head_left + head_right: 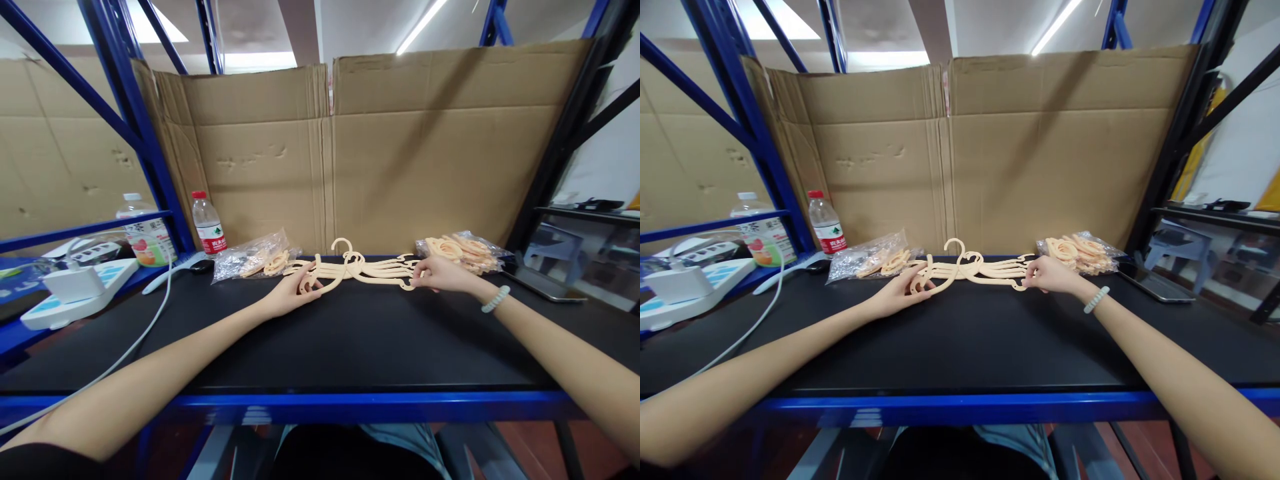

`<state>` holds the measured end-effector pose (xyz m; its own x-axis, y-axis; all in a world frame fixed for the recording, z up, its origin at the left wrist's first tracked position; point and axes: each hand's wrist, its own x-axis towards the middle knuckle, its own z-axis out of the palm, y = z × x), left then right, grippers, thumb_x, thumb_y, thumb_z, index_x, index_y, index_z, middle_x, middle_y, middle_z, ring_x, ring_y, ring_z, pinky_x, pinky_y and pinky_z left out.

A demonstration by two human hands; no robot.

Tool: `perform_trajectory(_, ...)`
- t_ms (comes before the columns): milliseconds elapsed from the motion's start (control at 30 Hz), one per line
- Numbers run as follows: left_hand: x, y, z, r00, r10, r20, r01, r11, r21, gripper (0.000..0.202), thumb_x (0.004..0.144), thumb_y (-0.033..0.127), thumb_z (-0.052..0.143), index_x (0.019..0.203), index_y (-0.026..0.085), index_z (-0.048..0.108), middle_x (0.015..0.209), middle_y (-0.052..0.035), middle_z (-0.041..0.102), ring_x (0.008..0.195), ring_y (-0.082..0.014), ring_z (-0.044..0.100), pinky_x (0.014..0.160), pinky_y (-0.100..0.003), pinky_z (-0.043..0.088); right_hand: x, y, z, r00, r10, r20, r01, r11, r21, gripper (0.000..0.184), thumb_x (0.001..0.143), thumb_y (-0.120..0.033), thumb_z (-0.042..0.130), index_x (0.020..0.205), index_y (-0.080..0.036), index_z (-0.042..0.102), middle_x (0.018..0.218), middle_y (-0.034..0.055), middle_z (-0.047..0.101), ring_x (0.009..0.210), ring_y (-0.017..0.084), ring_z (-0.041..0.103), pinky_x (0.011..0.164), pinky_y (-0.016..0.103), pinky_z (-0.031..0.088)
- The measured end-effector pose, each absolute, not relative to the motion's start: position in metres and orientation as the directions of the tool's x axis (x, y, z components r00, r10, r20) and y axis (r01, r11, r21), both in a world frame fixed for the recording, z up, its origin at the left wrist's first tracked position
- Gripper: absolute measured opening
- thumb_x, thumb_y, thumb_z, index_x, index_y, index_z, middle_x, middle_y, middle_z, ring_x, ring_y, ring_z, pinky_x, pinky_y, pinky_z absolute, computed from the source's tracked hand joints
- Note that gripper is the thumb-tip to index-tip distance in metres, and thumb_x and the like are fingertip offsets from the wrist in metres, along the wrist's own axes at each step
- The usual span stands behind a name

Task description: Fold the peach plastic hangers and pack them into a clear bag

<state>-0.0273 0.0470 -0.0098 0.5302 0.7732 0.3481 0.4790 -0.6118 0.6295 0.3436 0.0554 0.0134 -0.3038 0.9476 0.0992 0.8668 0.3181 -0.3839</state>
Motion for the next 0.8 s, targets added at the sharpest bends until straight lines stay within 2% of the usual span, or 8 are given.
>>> perform_trajectory(100,-0.025,0.043,-0.01,0.586,0.726,0.36,0.543,-0.681,0.491,0.061,0.082,0.029,0.054,0.139,0.018,0.034,0.095,-0.0051,0.065,0.076,-0.0167,0.059,0.075,-0.029,0.045,0.339,0.052,0.015,-0.265,0.957,0.122,0.893,0.291,-0.343,0.023,0.076,-0.037,0.055,0.074,-0.016,0.062,0.041,-0.002,0.051,0.041,0.013,0.049,0.045,0.022,0.033)
perform_trajectory(167,-0.024,0.042,-0.01,0.603,0.708,0.367,0.556,-0.703,0.444,0.053,0.085,0.027,0.048,0.136,0.017,0.039,0.091,-0.0048,0.066,0.08,-0.0174,0.06,0.08,-0.03,0.044,0.337,0.05,0.016,-0.236,0.957,0.171,0.914,0.278,-0.294,0.02,0.078,-0.035,0.055,0.076,-0.016,0.062,0.042,-0.0021,0.052,0.041,0.013,0.05,0.045,0.022,0.031)
perform_trajectory(300,-0.022,0.042,-0.011,0.565,0.719,0.405,0.572,-0.695,0.436,0.04,0.088,0.026,0.043,0.125,0.016,0.05,0.095,-0.0071,0.065,0.084,-0.0188,0.061,0.082,-0.031,0.044,0.331,0.044,0.017,-0.23,0.932,0.281,0.946,0.281,-0.161,0.017,0.082,-0.032,0.052,0.081,-0.018,0.061,0.049,-0.0006,0.058,0.048,0.015,0.056,0.047,0.023,0.031)
perform_trajectory(467,-0.022,0.042,-0.01,0.546,0.74,0.393,0.58,-0.672,0.46,0.032,0.088,0.027,0.042,0.115,0.016,0.056,0.092,-0.006,0.065,0.079,-0.0178,0.06,0.076,-0.029,0.045,0.319,0.033,0.015,-0.276,0.85,0.449,0.955,0.294,0.032,0.02,0.089,-0.026,0.043,0.094,-0.017,0.06,0.074,0.0066,0.068,0.069,0.021,0.063,0.056,0.026,0.038)
perform_trajectory(533,-0.021,0.041,-0.01,0.544,0.745,0.386,0.581,-0.666,0.468,0.032,0.088,0.027,0.042,0.114,0.016,0.056,0.09,-0.0054,0.064,0.078,-0.0174,0.059,0.076,-0.029,0.044,0.314,0.031,0.012,-0.342,0.811,0.475,0.926,0.377,0.023,0.023,0.09,-0.025,0.041,0.102,-0.016,0.058,0.084,0.0085,0.069,0.075,0.022,0.064,0.063,0.029,0.043)
perform_trajectory(600,-0.02,0.04,-0.009,0.543,0.752,0.375,0.576,-0.658,0.485,0.033,0.088,0.028,0.043,0.115,0.016,0.056,0.09,-0.0053,0.064,0.078,-0.0172,0.059,0.075,-0.028,0.044,0.31,0.031,0.008,-0.431,0.765,0.478,0.862,0.507,-0.034,0.029,0.09,-0.026,0.043,0.115,-0.015,0.054,0.097,0.0107,0.067,0.086,0.023,0.064,0.074,0.032,0.047)
perform_trajectory(700,-0.019,0.038,-0.008,0.535,0.765,0.357,0.562,-0.639,0.525,0.034,0.088,0.03,0.043,0.116,0.016,0.055,0.088,-0.0047,0.064,0.078,-0.0172,0.059,0.074,-0.028,0.044,0.304,0.029,0.0,-0.518,0.713,0.473,0.757,0.64,-0.135,0.054,0.088,-0.027,0.047,0.139,-0.015,0.032,0.122,0.0149,0.057,0.102,0.025,0.059,0.085,0.037,0.047)
perform_trajectory(800,-0.018,0.035,-0.006,0.516,0.777,0.36,0.556,-0.623,0.549,0.034,0.088,0.031,0.044,0.117,0.017,0.054,0.085,-0.0041,0.064,0.078,-0.0178,0.059,0.075,-0.029,0.043,0.296,0.025,-0.005,-0.561,0.672,0.484,0.654,0.718,-0.238,0.072,0.088,-0.025,0.048,0.147,-0.02,0.008,0.133,0.0146,0.049,0.117,0.025,0.051,0.093,0.041,0.045)
